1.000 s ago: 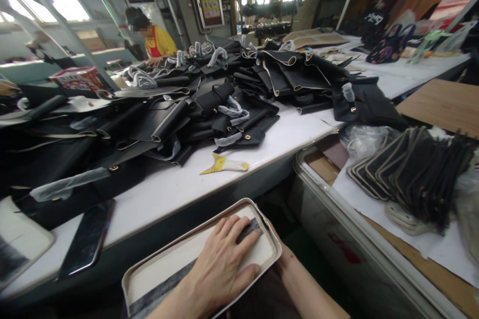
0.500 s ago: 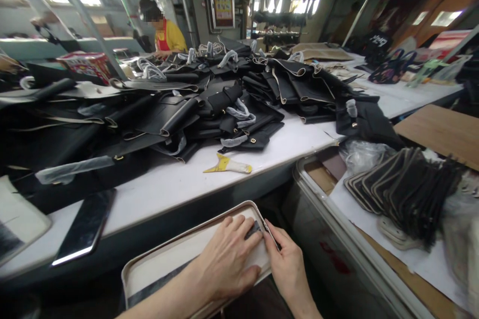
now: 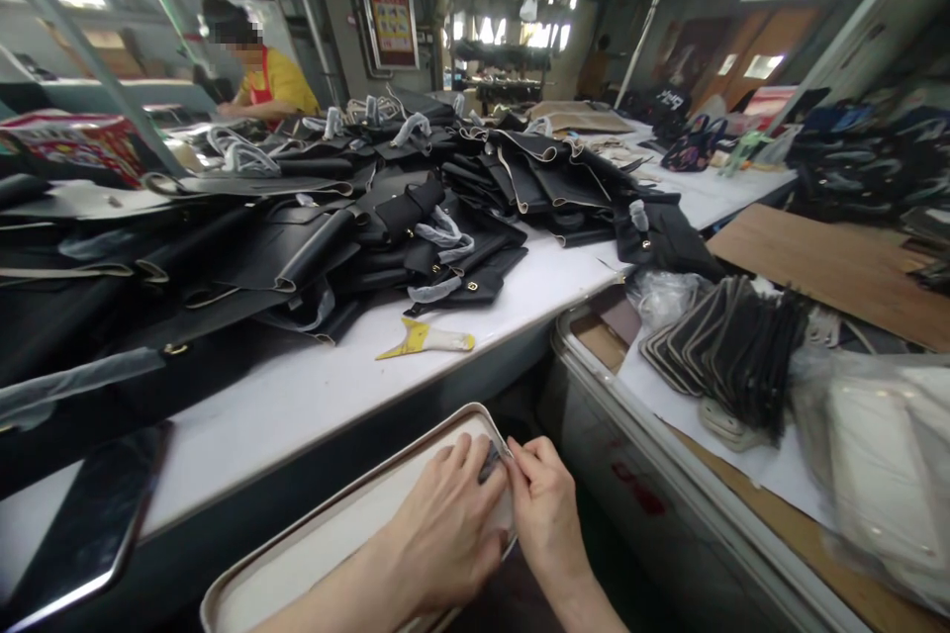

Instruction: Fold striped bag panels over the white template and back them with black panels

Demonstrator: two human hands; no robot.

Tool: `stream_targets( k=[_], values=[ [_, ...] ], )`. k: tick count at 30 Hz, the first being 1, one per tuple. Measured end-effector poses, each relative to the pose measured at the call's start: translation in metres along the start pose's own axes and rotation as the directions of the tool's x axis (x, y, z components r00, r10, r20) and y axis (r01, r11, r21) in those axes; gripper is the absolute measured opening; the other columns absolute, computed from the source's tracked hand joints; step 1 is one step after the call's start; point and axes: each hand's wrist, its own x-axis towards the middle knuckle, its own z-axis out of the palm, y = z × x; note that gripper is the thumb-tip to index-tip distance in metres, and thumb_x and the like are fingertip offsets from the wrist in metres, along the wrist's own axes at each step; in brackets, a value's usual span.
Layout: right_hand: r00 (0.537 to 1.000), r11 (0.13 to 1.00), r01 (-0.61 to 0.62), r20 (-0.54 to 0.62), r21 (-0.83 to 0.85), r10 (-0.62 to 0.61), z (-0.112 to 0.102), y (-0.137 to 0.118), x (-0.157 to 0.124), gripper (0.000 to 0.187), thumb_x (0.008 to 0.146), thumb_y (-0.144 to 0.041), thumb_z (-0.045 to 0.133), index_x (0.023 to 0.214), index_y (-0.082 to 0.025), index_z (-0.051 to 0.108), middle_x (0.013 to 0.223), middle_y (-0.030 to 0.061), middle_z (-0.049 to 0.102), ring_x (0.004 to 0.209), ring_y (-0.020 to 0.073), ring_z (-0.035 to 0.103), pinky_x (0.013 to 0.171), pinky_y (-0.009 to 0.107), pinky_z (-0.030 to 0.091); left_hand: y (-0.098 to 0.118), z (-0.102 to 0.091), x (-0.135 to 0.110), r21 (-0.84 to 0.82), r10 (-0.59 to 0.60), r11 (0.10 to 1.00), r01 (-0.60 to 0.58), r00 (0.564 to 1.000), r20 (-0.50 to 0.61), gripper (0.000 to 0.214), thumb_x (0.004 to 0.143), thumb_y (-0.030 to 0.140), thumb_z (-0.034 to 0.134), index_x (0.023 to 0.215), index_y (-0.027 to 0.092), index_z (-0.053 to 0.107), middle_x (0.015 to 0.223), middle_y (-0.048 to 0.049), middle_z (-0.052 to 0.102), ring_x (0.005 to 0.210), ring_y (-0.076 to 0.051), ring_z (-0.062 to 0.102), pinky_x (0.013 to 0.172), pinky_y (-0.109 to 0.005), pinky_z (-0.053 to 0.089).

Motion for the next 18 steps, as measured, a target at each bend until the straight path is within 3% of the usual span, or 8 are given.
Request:
stream_targets(
  k=[3, 5, 12, 15, 18],
  values=[
    [1.0, 1.0, 0.023, 0.003, -0.019, -0.023, 0.002, -0.001, 0.0, 0.037, 0.1, -0.039, 0.039, 0.082, -0.019, 0.064, 0.083, 0.0054, 0.054, 0.074, 0.0185, 0.059, 0.072, 0.032, 0.049, 0.003, 0.01, -0.004, 0.023, 0.002, 1.0, -0.001, 0.999, -0.043, 0.058, 0.08, 0.034, 0.053, 0.133, 0.011, 0.045, 0.132, -0.0217, 0.045, 0.122, -0.04, 0.04, 0.102, -0.056, 0.039],
    [0.999, 0.999, 0.041, 0.025, -0.031, -0.041, 0.003, -0.001, 0.0, 0.036, 0.101, -0.037, 0.038, 0.084, -0.019, 0.064, 0.083, 0.0051, 0.054, 0.074, 0.018, 0.058, 0.071, 0.031, 0.049, 0.003, 0.01, -0.005, -0.022, -0.027, 0.999, 0.026, 0.999, -0.038, 0.056, 0.078, 0.035, 0.055, 0.13, 0.015, 0.047, 0.132, -0.0186, 0.046, 0.123, -0.038, 0.04, 0.1, -0.055, 0.041],
    [0.991, 0.992, 0.127, -0.047, -0.009, -0.128, 0.006, 0.004, -0.005, 0.027, 0.1, -0.029, 0.044, 0.097, -0.017, 0.068, 0.084, 0.0035, 0.053, 0.074, 0.015, 0.056, 0.069, 0.028, 0.045, -0.015, -0.024, 0.008, -0.105, -0.036, 0.994, 0.039, 0.999, 0.028, 0.034, 0.07, 0.027, 0.058, 0.104, 0.021, 0.054, 0.106, -0.0082, 0.058, 0.1, -0.028, 0.057, 0.082, -0.042, 0.053],
    [0.983, 0.985, 0.17, -0.079, 0.021, -0.168, 0.008, 0.005, -0.006, 0.025, 0.099, -0.025, 0.046, 0.102, -0.017, 0.069, 0.083, 0.0028, 0.053, 0.076, 0.0138, 0.056, 0.071, 0.026, 0.045, -0.023, -0.028, 0.017, -0.094, -0.052, 0.994, 0.051, 0.999, -0.011, 0.026, 0.076, 0.02, 0.052, 0.102, 0.021, 0.052, 0.107, -0.0063, 0.057, 0.092, -0.023, 0.062, 0.073, -0.036, 0.055],
    [0.977, 0.981, 0.191, -0.106, 0.028, -0.187, 0.009, 0.006, -0.007, 0.024, 0.099, -0.021, 0.047, 0.106, -0.018, 0.069, 0.085, 0.0025, 0.055, 0.077, 0.0129, 0.057, 0.071, 0.024, 0.045, -0.027, -0.024, 0.025, -0.052, -0.032, 0.998, 0.029, 0.998, -0.057, 0.03, 0.079, 0.015, 0.049, 0.107, 0.023, 0.052, 0.123, -0.0057, 0.053, 0.087, -0.02, 0.064, 0.067, -0.032, 0.055]
  ],
)
